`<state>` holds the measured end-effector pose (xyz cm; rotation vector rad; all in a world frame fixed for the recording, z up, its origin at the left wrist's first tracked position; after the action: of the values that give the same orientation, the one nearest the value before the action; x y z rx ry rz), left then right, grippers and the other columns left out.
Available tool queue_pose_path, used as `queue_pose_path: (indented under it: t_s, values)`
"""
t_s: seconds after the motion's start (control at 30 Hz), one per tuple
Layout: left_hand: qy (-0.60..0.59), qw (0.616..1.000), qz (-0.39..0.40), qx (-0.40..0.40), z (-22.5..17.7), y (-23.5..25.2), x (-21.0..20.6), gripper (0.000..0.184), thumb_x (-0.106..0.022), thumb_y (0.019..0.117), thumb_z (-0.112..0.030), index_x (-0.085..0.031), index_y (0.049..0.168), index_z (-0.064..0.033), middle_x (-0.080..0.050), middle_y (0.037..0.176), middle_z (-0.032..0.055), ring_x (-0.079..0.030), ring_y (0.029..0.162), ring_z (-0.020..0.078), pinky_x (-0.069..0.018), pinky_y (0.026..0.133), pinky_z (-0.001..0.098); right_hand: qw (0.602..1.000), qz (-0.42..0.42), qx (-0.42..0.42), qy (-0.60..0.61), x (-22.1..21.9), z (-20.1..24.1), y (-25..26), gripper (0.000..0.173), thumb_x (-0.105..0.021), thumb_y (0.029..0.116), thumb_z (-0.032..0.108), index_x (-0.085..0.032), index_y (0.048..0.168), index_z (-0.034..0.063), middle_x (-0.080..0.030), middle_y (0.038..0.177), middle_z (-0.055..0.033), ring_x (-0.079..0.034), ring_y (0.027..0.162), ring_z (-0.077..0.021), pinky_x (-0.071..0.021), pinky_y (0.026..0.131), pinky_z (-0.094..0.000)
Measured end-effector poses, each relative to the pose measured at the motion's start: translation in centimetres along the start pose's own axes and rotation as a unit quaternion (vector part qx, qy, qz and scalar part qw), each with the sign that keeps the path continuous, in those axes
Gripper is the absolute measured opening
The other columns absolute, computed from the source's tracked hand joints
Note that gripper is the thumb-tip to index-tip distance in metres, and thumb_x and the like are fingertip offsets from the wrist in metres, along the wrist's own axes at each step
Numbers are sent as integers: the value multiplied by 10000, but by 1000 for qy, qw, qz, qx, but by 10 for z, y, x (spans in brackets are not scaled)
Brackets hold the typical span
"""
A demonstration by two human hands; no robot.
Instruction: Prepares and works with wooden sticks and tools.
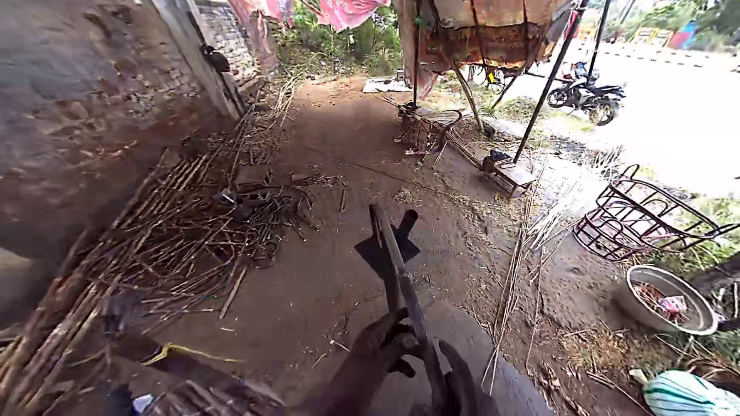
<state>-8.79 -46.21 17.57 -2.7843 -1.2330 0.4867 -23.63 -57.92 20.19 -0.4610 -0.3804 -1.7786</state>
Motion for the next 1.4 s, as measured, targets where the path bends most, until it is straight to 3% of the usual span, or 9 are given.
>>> queue_pose_path:
  t_s: [0.07,0.17,0.37,0.5,0.77,0.9,1.03,1.17,1.4]
  values:
    - [-80,996,-33,22,6,20,-28,304,-610,1029,-142,-616,1298,0,-711,1024,185,-714,813,236,-624,721,378,999,-7,44,-26,3,1,15,951,-752,900,494,-293,1594,33,-692,992,-36,-635,686,-126,-596,620,-349]
    - [-135,983,-113,41,15,30,-13,218,-567,1051,-139,-670,1159,19,-694,896,162,-646,654,144,-578,621,273,983,-40,134,-119,2,0,29,682,-677,961,459,-510,1501,77,-708,999,-78,-672,715,-157,-593,634,-348]
    - [-95,987,-93,95,13,26,-17,364,-474,1092,-306,-627,1248,-14,-689,877,170,-688,718,199,-598,633,326,942,-150,247,-169,3,0,40,366,-614,1008,359,-685,1227,75,-700,820,-23,-672,648,-132,-562,543,-305]
    - [-106,984,-52,135,4,36,-51,334,-610,1029,-300,-550,1217,-30,-667,848,133,-659,666,165,-563,566,285,936,-191,245,-165,33,-6,43,286,-583,995,367,-704,1074,120,-663,703,19,-623,569,-105,-497,482,-298]
    - [-115,981,-59,143,-17,100,-132,285,-551,1071,-260,-607,975,2,-655,706,91,-624,538,126,-561,516,255,939,-195,277,60,131,-62,98,347,-475,1065,469,-684,992,202,-599,696,92,-532,555,22,-461,499,-176]
    - [-110,983,-121,81,-11,165,-173,424,-484,1084,-416,-632,1070,-18,-682,800,82,-659,579,143,-606,567,322,914,-133,314,222,190,-105,184,229,-496,954,222,-686,825,219,-637,713,128,-551,552,11,-469,493,-176]
    - [-125,982,-53,130,-31,95,-118,401,-558,1045,-430,-631,1047,-36,-686,827,95,-678,662,157,-603,629,315,935,-161,315,-38,131,-24,114,337,-460,1035,433,-651,937,173,-593,690,76,-539,555,-26,-459,485,-255]
    - [-191,971,-105,101,-17,41,-48,306,-523,1077,-248,-603,1233,3,-703,1033,208,-728,808,249,-635,735,375,956,-190,220,-28,45,-17,64,630,-690,914,596,-594,1281,92,-670,827,22,-642,703,-65,-578,636,-298]
    - [-291,953,-80,15,-6,39,-39,398,-360,1112,-230,-614,1332,-18,-681,1251,218,-727,991,238,-608,816,326,939,-254,227,-43,17,-8,66,472,-660,982,481,-667,1228,78,-628,745,30,-579,603,-60,-523,551,-252]
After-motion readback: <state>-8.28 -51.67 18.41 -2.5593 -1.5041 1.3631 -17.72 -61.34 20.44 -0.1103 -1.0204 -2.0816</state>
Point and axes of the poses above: each hand's wrist, its own y-axis towards the middle knuckle, its own x-axis out of the back of the hand, z = x × y, the point moved 6 cm from there along y, towards the middle knuckle
